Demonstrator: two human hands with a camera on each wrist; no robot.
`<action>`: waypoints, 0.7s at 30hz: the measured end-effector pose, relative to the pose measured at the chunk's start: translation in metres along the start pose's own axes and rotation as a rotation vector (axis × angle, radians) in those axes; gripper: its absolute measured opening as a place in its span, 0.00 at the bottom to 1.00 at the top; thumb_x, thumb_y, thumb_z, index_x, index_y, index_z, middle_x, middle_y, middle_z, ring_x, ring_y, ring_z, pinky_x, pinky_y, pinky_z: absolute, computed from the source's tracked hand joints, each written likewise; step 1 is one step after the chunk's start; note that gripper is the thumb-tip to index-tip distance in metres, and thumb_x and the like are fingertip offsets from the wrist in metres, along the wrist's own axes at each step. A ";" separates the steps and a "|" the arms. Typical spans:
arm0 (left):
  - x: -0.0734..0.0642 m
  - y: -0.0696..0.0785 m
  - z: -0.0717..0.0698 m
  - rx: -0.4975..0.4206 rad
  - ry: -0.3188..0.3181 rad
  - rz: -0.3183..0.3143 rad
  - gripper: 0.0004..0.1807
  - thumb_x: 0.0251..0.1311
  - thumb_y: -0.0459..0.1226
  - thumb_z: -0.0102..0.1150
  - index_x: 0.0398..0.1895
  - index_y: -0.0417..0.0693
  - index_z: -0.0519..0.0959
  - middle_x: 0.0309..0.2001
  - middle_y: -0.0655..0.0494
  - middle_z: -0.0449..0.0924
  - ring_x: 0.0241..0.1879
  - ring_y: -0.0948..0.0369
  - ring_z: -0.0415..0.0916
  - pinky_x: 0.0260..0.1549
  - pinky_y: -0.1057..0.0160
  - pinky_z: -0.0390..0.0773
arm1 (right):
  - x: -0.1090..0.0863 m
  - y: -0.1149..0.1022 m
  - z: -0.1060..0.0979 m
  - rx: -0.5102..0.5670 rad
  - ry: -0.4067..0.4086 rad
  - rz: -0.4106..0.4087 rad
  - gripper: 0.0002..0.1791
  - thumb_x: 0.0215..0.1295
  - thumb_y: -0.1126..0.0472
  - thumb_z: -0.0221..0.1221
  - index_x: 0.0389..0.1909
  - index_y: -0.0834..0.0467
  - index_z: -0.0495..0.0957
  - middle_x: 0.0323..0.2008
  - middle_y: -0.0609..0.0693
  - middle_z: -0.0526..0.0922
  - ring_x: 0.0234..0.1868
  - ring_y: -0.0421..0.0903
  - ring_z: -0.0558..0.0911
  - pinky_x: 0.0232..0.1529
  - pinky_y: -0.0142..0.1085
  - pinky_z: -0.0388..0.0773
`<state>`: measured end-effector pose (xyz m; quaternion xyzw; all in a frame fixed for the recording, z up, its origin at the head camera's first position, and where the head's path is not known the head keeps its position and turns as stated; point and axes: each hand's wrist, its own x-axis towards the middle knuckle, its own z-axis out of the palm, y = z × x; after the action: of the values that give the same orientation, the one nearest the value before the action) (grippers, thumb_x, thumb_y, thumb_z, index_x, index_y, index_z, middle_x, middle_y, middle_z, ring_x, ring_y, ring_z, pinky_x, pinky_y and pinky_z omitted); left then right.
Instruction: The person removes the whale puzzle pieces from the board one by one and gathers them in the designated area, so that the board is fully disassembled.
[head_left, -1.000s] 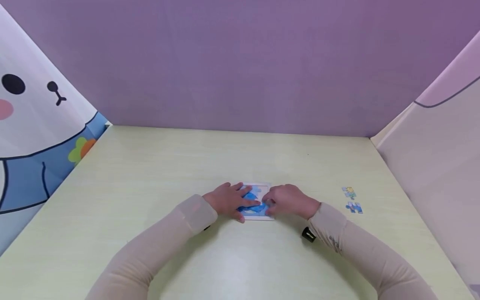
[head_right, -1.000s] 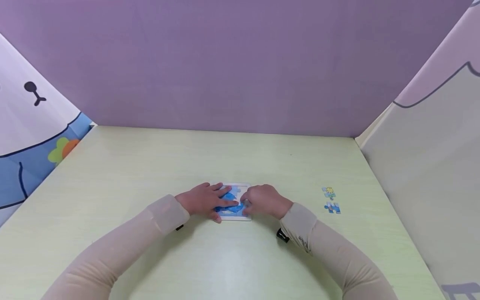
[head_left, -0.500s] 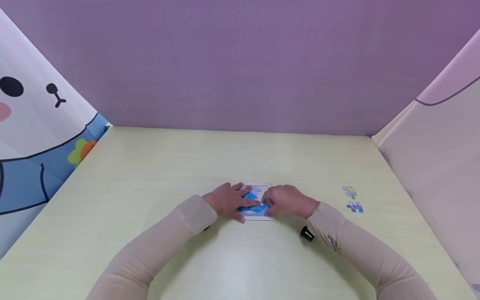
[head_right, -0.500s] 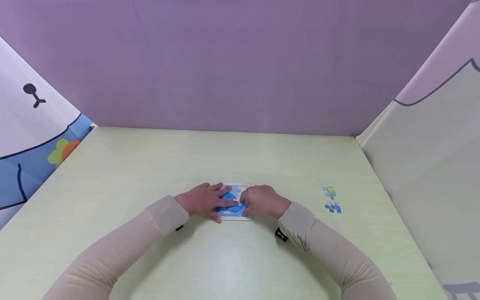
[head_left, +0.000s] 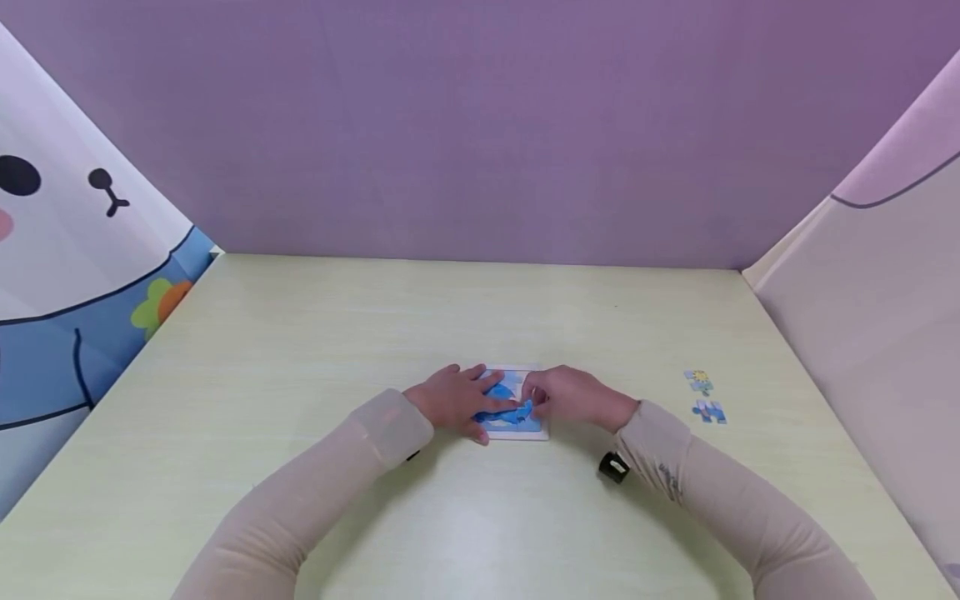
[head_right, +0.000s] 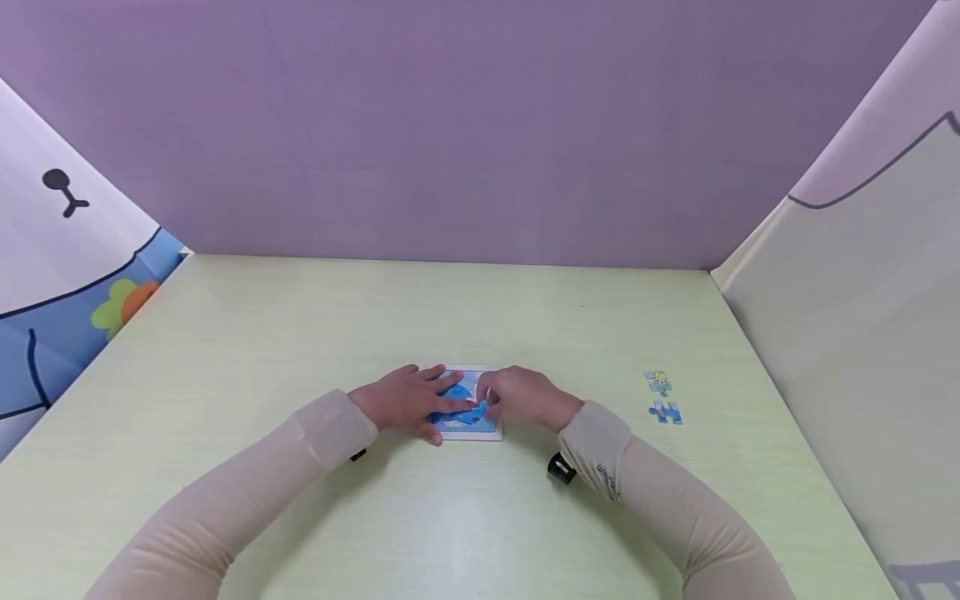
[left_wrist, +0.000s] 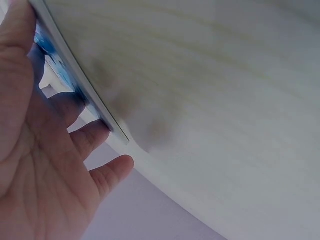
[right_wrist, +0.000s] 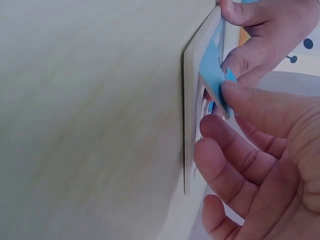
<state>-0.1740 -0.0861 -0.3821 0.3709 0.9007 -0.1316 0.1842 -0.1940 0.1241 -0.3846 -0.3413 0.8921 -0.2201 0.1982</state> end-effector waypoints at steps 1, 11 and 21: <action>0.000 0.000 0.000 0.001 -0.002 -0.001 0.38 0.60 0.64 0.49 0.74 0.74 0.53 0.75 0.53 0.48 0.72 0.48 0.49 0.62 0.45 0.63 | 0.000 0.001 0.000 0.030 0.005 -0.010 0.05 0.61 0.67 0.63 0.36 0.56 0.79 0.30 0.44 0.82 0.31 0.39 0.77 0.38 0.36 0.76; 0.000 0.001 0.001 0.004 -0.011 -0.012 0.38 0.60 0.64 0.49 0.74 0.75 0.53 0.76 0.54 0.47 0.72 0.49 0.48 0.62 0.46 0.63 | -0.003 0.010 0.003 0.188 0.050 -0.096 0.07 0.62 0.74 0.57 0.39 0.62 0.79 0.34 0.50 0.84 0.36 0.42 0.81 0.41 0.36 0.78; 0.001 -0.004 0.007 -0.029 -0.003 -0.017 0.34 0.64 0.61 0.45 0.73 0.74 0.54 0.76 0.56 0.45 0.72 0.47 0.47 0.62 0.47 0.63 | -0.021 0.023 -0.002 0.176 0.163 -0.022 0.09 0.61 0.76 0.54 0.39 0.64 0.79 0.32 0.51 0.82 0.33 0.44 0.77 0.34 0.33 0.75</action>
<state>-0.1764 -0.0907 -0.3882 0.3601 0.9054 -0.1206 0.1897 -0.1924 0.1546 -0.3902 -0.3132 0.8786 -0.3269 0.1517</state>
